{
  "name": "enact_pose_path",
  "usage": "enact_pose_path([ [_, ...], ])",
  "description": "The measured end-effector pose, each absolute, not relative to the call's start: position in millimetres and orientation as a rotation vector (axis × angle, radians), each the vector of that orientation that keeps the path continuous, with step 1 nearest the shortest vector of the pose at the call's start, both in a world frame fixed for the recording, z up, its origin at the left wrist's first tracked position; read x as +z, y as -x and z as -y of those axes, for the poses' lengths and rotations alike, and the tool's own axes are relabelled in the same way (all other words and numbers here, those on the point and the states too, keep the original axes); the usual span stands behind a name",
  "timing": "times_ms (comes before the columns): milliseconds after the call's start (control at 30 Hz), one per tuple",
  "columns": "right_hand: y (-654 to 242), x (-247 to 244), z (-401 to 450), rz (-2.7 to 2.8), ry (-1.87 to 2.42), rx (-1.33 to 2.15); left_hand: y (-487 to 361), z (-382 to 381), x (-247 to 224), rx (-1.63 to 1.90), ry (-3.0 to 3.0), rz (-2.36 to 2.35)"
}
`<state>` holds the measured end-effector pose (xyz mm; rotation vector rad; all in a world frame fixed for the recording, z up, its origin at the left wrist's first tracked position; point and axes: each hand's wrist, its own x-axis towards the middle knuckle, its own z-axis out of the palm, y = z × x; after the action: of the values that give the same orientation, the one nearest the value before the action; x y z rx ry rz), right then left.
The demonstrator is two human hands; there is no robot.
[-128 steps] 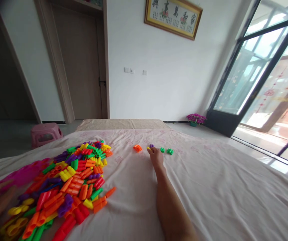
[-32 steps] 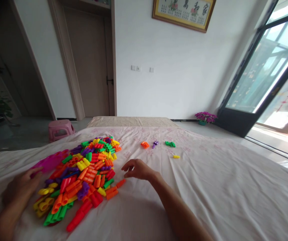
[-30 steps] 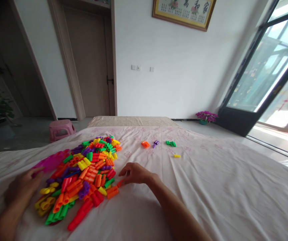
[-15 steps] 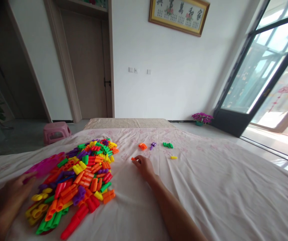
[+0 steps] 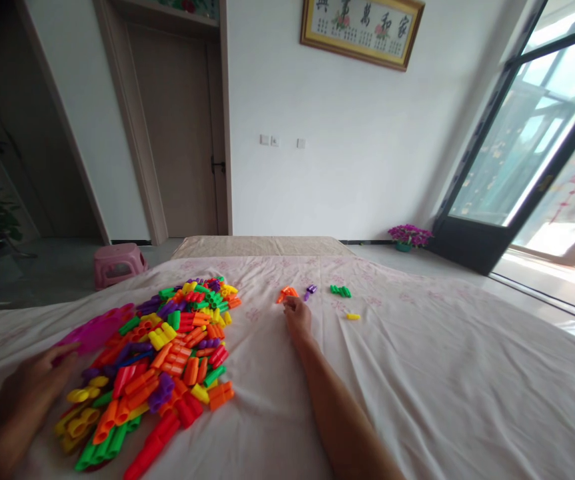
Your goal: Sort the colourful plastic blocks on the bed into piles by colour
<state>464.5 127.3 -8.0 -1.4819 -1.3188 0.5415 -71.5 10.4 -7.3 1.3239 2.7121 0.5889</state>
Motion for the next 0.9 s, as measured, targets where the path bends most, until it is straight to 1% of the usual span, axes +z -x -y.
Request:
enact_pose_path([
  [100,-450.3,-7.0,-115.5,1.446,1.337,0.647,62.6,-10.6,4.8,0.502,-1.232,-2.754],
  [267,-419.5,8.8,-86.4,1.786,1.124,1.169,59.5,-8.2,7.6,0.521,-1.241,-2.737],
  [400,-404.9,23.2,-68.3,2.084,1.075,1.407,62.0,-8.5,3.4,0.558,-1.254,-2.745],
  [500,-398.8,33.3,-59.8,2.321,1.075,1.407,61.6,-8.5,3.4,0.561,-1.266,-2.736],
  [600,-391.7,40.8,-52.8,2.574,1.05,1.237,60.7,-7.9,3.7,0.564,-1.263,-2.72],
  [700,-383.9,42.7,-46.6,2.678,1.02,1.135,61.3,-7.8,2.7,0.578,-1.254,-2.721],
  [800,-379.7,40.2,-43.6,2.668,1.043,1.158,62.2,-8.8,2.2,0.557,-1.238,-2.714],
  [900,-382.4,38.1,-45.5,2.585,1.046,1.299,61.9,-9.6,2.7,0.536,-1.236,-2.723],
])
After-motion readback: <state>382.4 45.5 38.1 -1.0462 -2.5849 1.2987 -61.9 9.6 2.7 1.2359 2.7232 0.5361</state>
